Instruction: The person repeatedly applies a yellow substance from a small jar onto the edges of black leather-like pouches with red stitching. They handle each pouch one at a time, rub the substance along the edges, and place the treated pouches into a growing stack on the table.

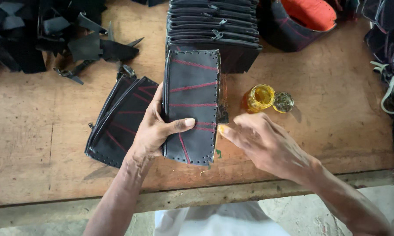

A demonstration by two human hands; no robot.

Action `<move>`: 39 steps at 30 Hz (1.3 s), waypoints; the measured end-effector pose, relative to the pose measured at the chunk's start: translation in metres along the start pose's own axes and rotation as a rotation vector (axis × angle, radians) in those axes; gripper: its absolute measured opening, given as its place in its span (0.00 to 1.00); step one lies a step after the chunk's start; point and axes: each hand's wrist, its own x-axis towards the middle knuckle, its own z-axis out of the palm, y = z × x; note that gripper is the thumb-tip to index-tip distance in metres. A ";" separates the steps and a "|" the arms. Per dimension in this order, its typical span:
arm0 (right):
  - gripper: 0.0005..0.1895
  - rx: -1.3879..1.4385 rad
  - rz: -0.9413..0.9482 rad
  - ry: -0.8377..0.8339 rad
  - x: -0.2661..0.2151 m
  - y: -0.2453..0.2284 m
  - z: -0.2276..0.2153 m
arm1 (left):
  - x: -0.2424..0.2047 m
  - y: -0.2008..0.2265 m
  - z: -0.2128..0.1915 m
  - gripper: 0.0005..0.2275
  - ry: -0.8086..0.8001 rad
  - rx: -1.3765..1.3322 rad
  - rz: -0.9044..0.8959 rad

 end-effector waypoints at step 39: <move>0.31 -0.088 0.364 -0.138 0.005 0.052 -0.070 | -0.001 -0.009 -0.027 0.24 0.116 -0.287 0.075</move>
